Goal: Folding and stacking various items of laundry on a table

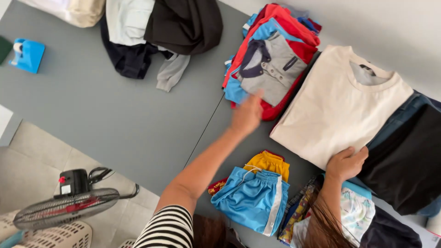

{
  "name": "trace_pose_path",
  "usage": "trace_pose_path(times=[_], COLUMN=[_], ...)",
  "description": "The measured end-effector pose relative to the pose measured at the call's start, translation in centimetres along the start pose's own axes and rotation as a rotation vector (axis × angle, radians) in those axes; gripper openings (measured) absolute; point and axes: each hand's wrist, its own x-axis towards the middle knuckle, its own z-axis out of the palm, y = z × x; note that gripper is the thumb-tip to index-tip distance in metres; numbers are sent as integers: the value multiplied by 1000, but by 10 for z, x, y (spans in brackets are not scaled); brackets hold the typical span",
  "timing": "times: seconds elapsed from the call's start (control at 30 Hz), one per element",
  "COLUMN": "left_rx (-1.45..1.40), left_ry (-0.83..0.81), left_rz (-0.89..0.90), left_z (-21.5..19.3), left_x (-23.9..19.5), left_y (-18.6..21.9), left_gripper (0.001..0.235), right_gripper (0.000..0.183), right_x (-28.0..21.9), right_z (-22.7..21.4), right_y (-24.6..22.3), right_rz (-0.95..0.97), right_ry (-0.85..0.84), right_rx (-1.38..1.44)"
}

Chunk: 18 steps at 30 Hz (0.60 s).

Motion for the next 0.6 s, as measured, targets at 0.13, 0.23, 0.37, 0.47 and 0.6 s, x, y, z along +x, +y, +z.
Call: trace_pose_path(times=[0.13,0.23,0.37,0.47,0.6], left_rx=[583,1015,921,307,-188], left_ry=[526,157,118,600,540], left_rz=[-178,-382,-132,236,601], left_z=[-95,-151,-193,-234,-252], left_x=[63,95,118,91,-27], left_y=[-88,-126,-164,-117,-26], left_gripper=[23,16,52,40,25], right_gripper=[32,32,41,61,47], right_x=[-4,-4,1,-1,-52], right_z=[-4,-3,-23,-79,-115], right_y=[2,4,5,-47,-106], right_rz=[-75,-60,29,96,67], right_ry=[44,56,-23,-155,-30], right_rx=[31,2,132,172,432])
